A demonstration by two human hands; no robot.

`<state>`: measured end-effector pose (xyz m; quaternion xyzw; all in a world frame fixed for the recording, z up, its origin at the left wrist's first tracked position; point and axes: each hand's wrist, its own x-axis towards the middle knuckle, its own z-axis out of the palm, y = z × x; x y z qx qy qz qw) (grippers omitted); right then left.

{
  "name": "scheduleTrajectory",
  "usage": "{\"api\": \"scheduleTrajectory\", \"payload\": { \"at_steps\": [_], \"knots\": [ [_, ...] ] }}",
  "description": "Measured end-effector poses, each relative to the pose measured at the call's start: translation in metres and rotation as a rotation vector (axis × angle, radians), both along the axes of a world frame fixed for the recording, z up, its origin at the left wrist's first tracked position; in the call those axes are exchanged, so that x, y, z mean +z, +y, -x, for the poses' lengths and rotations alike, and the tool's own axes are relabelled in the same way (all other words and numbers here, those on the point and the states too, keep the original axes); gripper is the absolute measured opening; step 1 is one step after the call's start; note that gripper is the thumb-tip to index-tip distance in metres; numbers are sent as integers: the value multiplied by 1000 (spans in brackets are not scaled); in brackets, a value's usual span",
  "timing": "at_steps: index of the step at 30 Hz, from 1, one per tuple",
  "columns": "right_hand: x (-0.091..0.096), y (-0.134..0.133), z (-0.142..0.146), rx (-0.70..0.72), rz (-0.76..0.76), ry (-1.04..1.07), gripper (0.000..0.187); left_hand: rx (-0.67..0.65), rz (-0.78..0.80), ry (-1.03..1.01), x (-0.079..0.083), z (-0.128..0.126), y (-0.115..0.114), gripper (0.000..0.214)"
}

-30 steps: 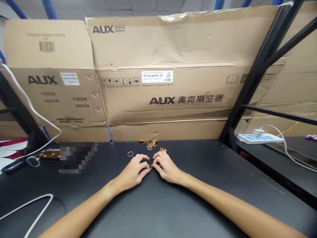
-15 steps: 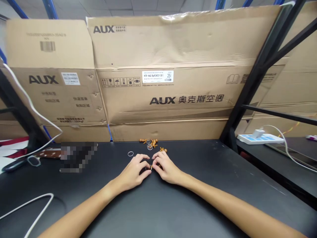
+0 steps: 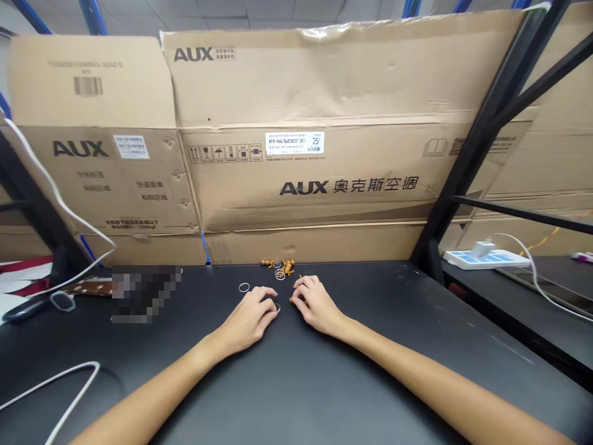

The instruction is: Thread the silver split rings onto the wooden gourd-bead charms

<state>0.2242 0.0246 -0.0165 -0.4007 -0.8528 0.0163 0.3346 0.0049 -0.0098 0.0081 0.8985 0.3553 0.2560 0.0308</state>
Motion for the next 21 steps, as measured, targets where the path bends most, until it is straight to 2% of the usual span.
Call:
{"api": "scheduleTrajectory", "payload": {
  "at_steps": [4,7,10,14,21],
  "knots": [
    [2,5,-3,-137,-71,-77,10,201,-114,73,-5,11,13,18],
    [4,6,-4,-203,-80,-62,12,291,-149,87,-7,18,19,15],
    [6,3,-3,-164,-92,-69,12,262,-178,114,-7,16,22,21],
    [6,-1,-1,-92,-91,-109,17,181,-191,188,-8,0,29,30],
    [0,6,-2,-169,-14,-141,28,226,-91,221,-16,-32,59,41]
  ]
}}
